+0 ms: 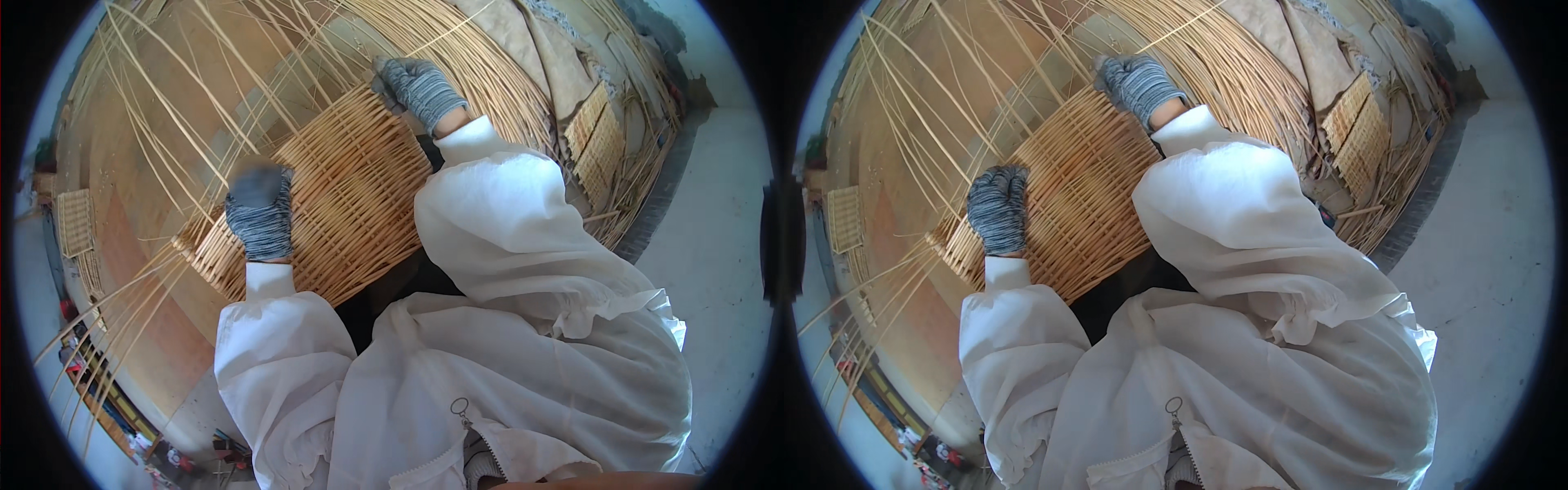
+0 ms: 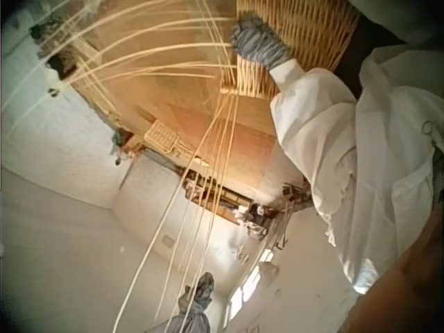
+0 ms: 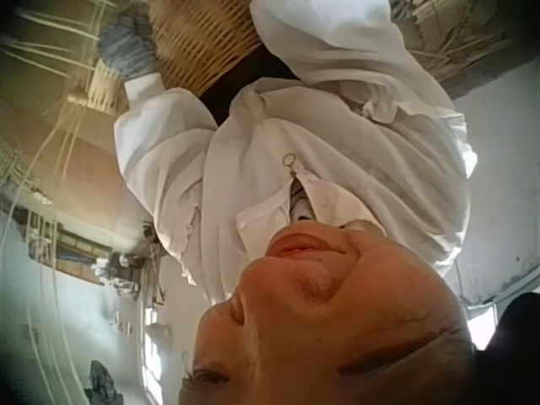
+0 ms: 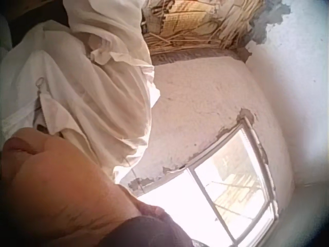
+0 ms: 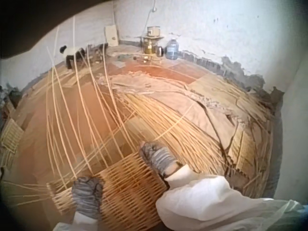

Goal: The person sits on the floor and weaves a basket using thin wooden strips. They interlace the strips by hand, pulling them through the existing structure to build up the sides of the basket.

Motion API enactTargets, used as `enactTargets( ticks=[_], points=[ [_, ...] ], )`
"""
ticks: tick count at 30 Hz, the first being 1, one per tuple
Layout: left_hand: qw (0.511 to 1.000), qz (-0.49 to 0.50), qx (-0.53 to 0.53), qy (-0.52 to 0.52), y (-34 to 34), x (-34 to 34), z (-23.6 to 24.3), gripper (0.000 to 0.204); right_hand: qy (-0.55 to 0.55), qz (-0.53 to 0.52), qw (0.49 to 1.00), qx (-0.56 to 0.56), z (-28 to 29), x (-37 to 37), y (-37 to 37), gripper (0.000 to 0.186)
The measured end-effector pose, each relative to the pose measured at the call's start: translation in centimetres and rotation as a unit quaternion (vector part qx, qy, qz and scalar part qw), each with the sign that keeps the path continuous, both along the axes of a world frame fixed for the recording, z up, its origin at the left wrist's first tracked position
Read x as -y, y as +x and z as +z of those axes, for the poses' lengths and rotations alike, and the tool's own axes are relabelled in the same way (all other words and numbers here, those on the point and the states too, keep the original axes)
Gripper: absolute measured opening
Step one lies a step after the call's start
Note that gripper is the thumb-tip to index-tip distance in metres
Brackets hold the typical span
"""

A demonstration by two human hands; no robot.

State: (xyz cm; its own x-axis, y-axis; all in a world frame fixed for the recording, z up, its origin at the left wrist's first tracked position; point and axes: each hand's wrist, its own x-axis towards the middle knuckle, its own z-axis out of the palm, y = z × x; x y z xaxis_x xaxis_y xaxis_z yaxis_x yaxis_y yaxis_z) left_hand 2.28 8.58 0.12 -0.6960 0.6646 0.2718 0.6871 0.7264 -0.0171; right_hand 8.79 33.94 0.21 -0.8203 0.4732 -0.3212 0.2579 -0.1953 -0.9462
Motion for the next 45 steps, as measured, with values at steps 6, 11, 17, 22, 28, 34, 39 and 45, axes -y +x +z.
enactTargets(
  ticks=[6, 11, 17, 22, 28, 34, 39, 45],
  points=[
    [0.987, -0.091, -0.135, 0.001, -0.3, 1.4, -1.5, 0.020, 0.027, 0.016, 0.999, 0.003, 0.0, -0.6, 0.2, 0.039],
    [0.988, -0.128, 0.068, 0.058, 1.9, 3.4, 1.6, 0.013, -0.024, 0.003, 1.000, -0.008, 0.5, -1.3, 0.9, 0.041],
    [0.988, -0.146, -0.046, -0.006, -0.6, 0.0, 1.8, 0.015, 0.003, 0.042, 0.999, 0.017, 0.4, -0.7, 0.5, 0.042],
    [0.943, -0.211, -0.150, -0.210, -1.4, -1.5, 2.2, 0.015, 0.038, 0.034, 0.999, 0.003, -0.6, -1.7, 0.1, 0.043],
    [0.905, -0.211, -0.123, -0.348, -2.9, -2.4, 2.1, 0.020, 0.030, 0.042, 0.999, -0.008, -0.8, -1.6, 0.1, 0.044],
    [0.894, -0.352, 0.017, -0.278, 3.8, 9.3, 1.6, 0.015, 0.006, 0.016, 1.000, -0.004, -0.5, -2.5, 0.8, 0.043],
    [0.817, -0.168, 0.345, -0.430, 15.1, 11.4, 3.8, 0.024, 0.117, 0.069, 0.987, 0.082, -2.9, -3.3, -0.9, 0.036],
    [0.958, 0.003, 0.095, 0.270, 11.8, 13.5, 2.0, 0.042, 0.569, 0.028, 0.803, -0.173, -2.7, -0.9, 1.0, 0.016]
  ],
)
